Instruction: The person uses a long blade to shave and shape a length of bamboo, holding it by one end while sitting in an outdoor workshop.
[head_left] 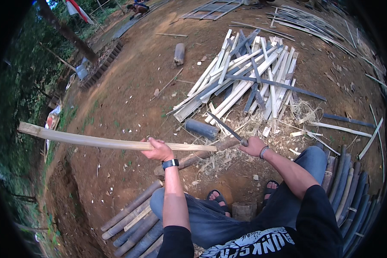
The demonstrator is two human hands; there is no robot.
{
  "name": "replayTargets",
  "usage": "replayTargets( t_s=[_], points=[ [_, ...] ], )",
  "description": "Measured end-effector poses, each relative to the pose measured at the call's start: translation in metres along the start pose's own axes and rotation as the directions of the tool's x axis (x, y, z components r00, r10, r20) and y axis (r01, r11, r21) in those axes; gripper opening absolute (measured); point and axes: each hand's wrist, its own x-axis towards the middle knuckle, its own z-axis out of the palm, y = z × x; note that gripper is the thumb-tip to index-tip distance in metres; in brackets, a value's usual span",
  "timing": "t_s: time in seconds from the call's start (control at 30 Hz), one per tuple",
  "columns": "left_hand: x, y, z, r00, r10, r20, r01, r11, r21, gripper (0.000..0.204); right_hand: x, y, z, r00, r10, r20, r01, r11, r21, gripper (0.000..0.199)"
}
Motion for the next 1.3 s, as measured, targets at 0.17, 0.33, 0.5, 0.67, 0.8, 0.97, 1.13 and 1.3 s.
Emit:
replayTargets(
  t_s=[0.17,0.33,0.5,0.67,0.8,0.97,1.13,1.3],
  points=[
    [-0.005,-0.016,0.006,0.997,0.037,0.061,-0.040,0.998,0.058,0.019,0.003,0.007,0.006,0.999,-0.041,0.002,0.041,0.999,-0.005,0.052],
    [-0.001,-0.010,0.012,0.990,0.064,0.126,-0.046,0.989,-0.144,0.018,0.004,0.009,0.005,0.996,-0.088,0.001,0.088,0.995,-0.043,0.057],
    [0.037,0.073,0.026,0.916,0.037,0.399,0.151,0.890,-0.430,0.028,-0.010,0.012,-0.004,0.992,-0.114,-0.045,0.111,0.991,-0.072,0.063],
    [0.060,0.117,0.033,0.842,-0.168,0.512,0.356,0.888,-0.293,0.035,-0.028,0.019,-0.011,0.993,-0.119,-0.009,0.118,0.990,-0.072,0.063],
    [0.053,0.113,0.032,0.926,-0.144,0.350,0.256,0.918,-0.302,0.045,-0.043,0.012,0.004,0.998,-0.064,0.004,0.063,0.988,0.144,0.064],
    [0.042,0.085,0.032,0.961,-0.180,0.207,0.232,0.937,-0.261,0.046,-0.043,0.017,0.104,0.973,0.229,0.021,-0.216,0.880,0.423,0.068],
    [0.057,0.078,0.039,0.987,-0.139,0.084,0.147,0.984,-0.096,0.051,-0.020,0.002,0.200,0.919,0.347,0.186,-0.351,0.507,0.787,0.065],
    [0.068,0.072,0.029,0.971,-0.230,0.066,0.236,0.967,-0.099,0.047,-0.007,-0.002,0.226,0.924,0.372,0.085,-0.326,0.655,0.682,0.066]
  ],
)
